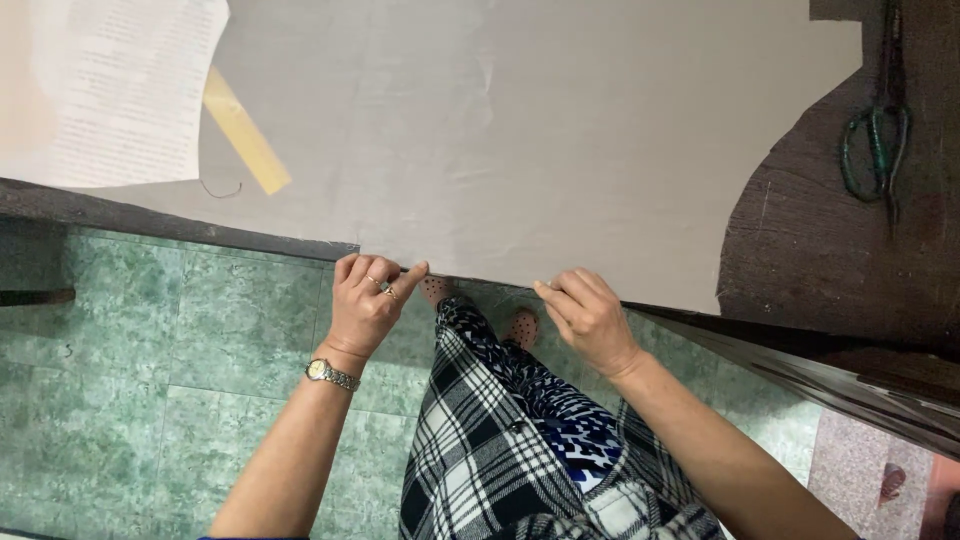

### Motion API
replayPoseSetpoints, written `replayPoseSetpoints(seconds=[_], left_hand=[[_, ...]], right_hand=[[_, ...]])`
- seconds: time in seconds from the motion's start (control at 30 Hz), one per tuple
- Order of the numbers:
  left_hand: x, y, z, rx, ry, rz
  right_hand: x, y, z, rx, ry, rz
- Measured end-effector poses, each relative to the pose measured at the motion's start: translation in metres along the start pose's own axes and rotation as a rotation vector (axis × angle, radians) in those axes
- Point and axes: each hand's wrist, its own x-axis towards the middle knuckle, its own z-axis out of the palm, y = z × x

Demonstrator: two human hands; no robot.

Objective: Laying out paper patterns on fabric for garment cutting on a large table

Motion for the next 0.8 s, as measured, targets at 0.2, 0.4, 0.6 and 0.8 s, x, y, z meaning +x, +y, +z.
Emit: replayPoseSetpoints(seconds=[0.2, 0.4, 0.6, 0.8], left_hand=[[-0.004, 0.0, 0.004, 0.0, 0.01, -0.004], [-0.01, 0.001, 0.006, 0.015, -0.001, -0.018], [-0.005, -0.003, -0.015, 0.059, -0.023, -0.09], [-0.021, -0.037, -0.039, 0.179, -0.022, -0.132]], right_hand=[[0.005, -0.004, -0.005, 0.006, -0.017, 0.01], [0.003, -0.002, -0.003, 0.002, -0.021, 0.005], [0.002, -0.003, -0.003, -0.01, -0.026, 0.018], [0.003, -0.003, -0.003, 0.012, -0.015, 0.012]])
